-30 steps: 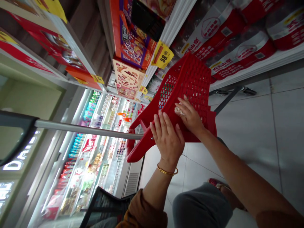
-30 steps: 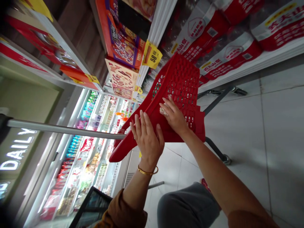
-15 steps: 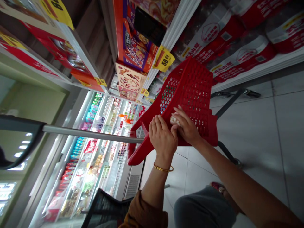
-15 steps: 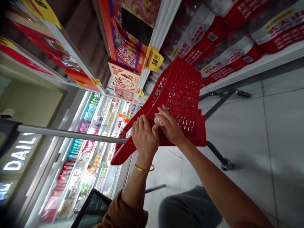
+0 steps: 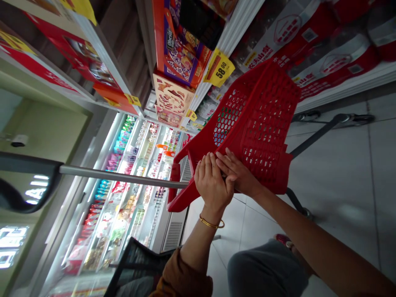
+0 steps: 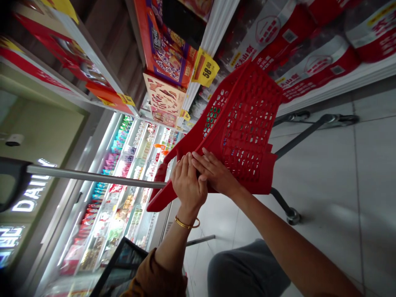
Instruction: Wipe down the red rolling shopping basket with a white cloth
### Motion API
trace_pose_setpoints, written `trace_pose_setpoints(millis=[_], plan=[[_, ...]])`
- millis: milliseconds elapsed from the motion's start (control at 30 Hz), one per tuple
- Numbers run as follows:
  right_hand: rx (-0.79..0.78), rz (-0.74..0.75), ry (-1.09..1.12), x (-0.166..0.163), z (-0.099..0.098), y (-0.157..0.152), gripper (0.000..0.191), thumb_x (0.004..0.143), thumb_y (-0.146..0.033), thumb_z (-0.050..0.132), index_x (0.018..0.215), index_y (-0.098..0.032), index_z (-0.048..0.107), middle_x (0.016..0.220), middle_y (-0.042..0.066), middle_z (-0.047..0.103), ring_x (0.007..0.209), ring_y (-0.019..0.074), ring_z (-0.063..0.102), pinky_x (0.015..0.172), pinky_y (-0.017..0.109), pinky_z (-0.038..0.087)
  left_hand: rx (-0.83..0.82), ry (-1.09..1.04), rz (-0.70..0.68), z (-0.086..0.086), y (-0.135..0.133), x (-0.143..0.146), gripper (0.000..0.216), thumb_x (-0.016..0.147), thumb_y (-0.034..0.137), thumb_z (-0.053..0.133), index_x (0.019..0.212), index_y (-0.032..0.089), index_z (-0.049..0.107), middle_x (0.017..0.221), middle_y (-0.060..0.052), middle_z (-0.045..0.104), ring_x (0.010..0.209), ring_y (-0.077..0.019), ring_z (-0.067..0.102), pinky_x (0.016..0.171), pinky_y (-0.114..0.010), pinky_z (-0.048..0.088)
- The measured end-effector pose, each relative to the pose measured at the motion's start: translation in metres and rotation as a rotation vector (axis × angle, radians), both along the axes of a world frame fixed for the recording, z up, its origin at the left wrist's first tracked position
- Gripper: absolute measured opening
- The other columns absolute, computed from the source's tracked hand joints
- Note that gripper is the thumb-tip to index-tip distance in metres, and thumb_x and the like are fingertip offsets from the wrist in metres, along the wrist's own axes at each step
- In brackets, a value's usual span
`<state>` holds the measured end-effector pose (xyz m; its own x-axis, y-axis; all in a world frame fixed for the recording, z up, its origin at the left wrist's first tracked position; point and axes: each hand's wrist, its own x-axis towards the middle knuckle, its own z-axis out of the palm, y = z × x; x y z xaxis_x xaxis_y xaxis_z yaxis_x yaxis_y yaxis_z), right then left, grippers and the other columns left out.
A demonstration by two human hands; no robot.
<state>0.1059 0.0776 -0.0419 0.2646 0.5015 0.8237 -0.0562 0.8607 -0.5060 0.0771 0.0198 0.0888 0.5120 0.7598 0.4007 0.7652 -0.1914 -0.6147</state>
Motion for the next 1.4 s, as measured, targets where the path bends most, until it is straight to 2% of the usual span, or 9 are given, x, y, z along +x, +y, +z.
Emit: trace_pose_setpoints(millis=[167, 333, 467, 633, 867, 967, 1100, 1233, 1400], plan=[[-0.022, 0.006, -0.069, 0.009, -0.004, 0.008, 0.052, 0.101, -0.036, 0.039, 0.151, -0.037, 0.027, 0.154, 0.0, 0.041, 0.151, 0.0205, 0.016, 0.12, 0.055, 0.031, 0.004, 0.011, -0.002, 0.001, 0.0, 0.001, 0.086, 0.096, 0.062, 0.008, 0.134, 0.001, 0.054, 0.134, -0.021, 0.061, 0.127, -0.031, 0.053, 0.109, -0.044, 0.036], [-0.101, -0.078, 0.014, 0.027, -0.007, 0.025, 0.053, 0.101, -0.024, 0.042, 0.15, -0.038, 0.028, 0.16, -0.003, 0.03, 0.151, 0.0209, 0.008, 0.121, 0.055, 0.029, 0.015, 0.041, -0.005, -0.002, -0.001, 0.003, 0.08, 0.097, 0.06, 0.015, 0.139, 0.001, 0.049, 0.136, -0.021, 0.059, 0.128, -0.0322, 0.052, 0.11, -0.045, 0.035], [-0.166, -0.059, 0.077, 0.032, -0.008, 0.033, 0.046, 0.099, -0.027, 0.048, 0.142, -0.041, 0.042, 0.159, -0.008, 0.031, 0.151, 0.0205, 0.012, 0.124, 0.053, 0.027, 0.01, 0.037, 0.011, -0.007, -0.001, 0.002, 0.075, 0.097, 0.058, 0.02, 0.143, 0.003, 0.044, 0.138, -0.021, 0.057, 0.13, -0.0333, 0.049, 0.113, -0.048, 0.033], [-0.212, -0.089, 0.181, 0.029, -0.007, 0.032, 0.041, 0.098, -0.028, 0.049, 0.137, -0.04, 0.05, 0.157, -0.005, 0.037, 0.151, 0.0235, 0.017, 0.123, 0.057, 0.023, 0.018, 0.067, 0.028, -0.011, -0.001, -0.001, 0.068, 0.1, 0.049, 0.019, 0.144, 0.003, 0.043, 0.141, -0.02, 0.054, 0.133, -0.0327, 0.046, 0.115, -0.049, 0.032], [-0.329, -0.154, 0.343, 0.03, 0.004, 0.029, 0.035, 0.098, -0.031, 0.048, 0.133, -0.034, 0.053, 0.156, 0.002, 0.039, 0.149, 0.0276, 0.024, 0.119, 0.057, 0.033, 0.052, 0.087, 0.051, -0.021, -0.002, 0.0, 0.075, 0.099, 0.053, 0.017, 0.146, -0.002, 0.037, 0.145, -0.025, 0.049, 0.138, -0.0364, 0.039, 0.116, -0.054, 0.028], [-0.25, -0.15, 0.335, 0.03, 0.01, 0.022, 0.037, 0.098, -0.029, 0.049, 0.134, -0.036, 0.051, 0.155, 0.001, 0.04, 0.149, 0.0258, 0.025, 0.12, 0.056, 0.033, 0.054, 0.068, 0.05, -0.025, -0.004, 0.001, 0.08, 0.098, 0.056, 0.013, 0.146, -0.004, 0.035, 0.145, -0.026, 0.048, 0.139, -0.0368, 0.037, 0.116, -0.054, 0.028], [-0.104, -0.079, 0.175, 0.023, 0.015, 0.014, 0.041, 0.099, -0.03, 0.045, 0.139, -0.039, 0.046, 0.154, -0.003, 0.042, 0.15, 0.0231, 0.023, 0.122, 0.057, 0.028, 0.062, 0.043, 0.053, -0.027, -0.008, 0.001, 0.086, 0.096, 0.06, 0.006, 0.145, -0.004, 0.038, 0.144, -0.027, 0.048, 0.139, -0.037, 0.037, 0.116, -0.054, 0.028], [-0.098, -0.068, 0.087, 0.018, 0.012, 0.016, 0.039, 0.101, -0.033, 0.041, 0.139, -0.039, 0.048, 0.152, -0.005, 0.044, 0.151, 0.023, 0.016, 0.122, 0.059, 0.027, 0.059, 0.028, 0.058, -0.026, -0.01, 0.0, 0.084, 0.096, 0.059, 0.006, 0.146, -0.001, 0.037, 0.145, -0.024, 0.049, 0.137, -0.0358, 0.04, 0.116, -0.053, 0.028], [-0.103, -0.04, 0.073, 0.018, 0.008, 0.023, 0.039, 0.1, -0.029, 0.044, 0.137, -0.039, 0.05, 0.153, -0.007, 0.043, 0.151, 0.0218, 0.018, 0.122, 0.055, 0.032, 0.076, 0.018, 0.047, -0.025, -0.011, 0.0, 0.08, 0.097, 0.058, 0.008, 0.146, 0.002, 0.04, 0.143, -0.022, 0.051, 0.137, -0.0337, 0.041, 0.116, -0.049, 0.028]])
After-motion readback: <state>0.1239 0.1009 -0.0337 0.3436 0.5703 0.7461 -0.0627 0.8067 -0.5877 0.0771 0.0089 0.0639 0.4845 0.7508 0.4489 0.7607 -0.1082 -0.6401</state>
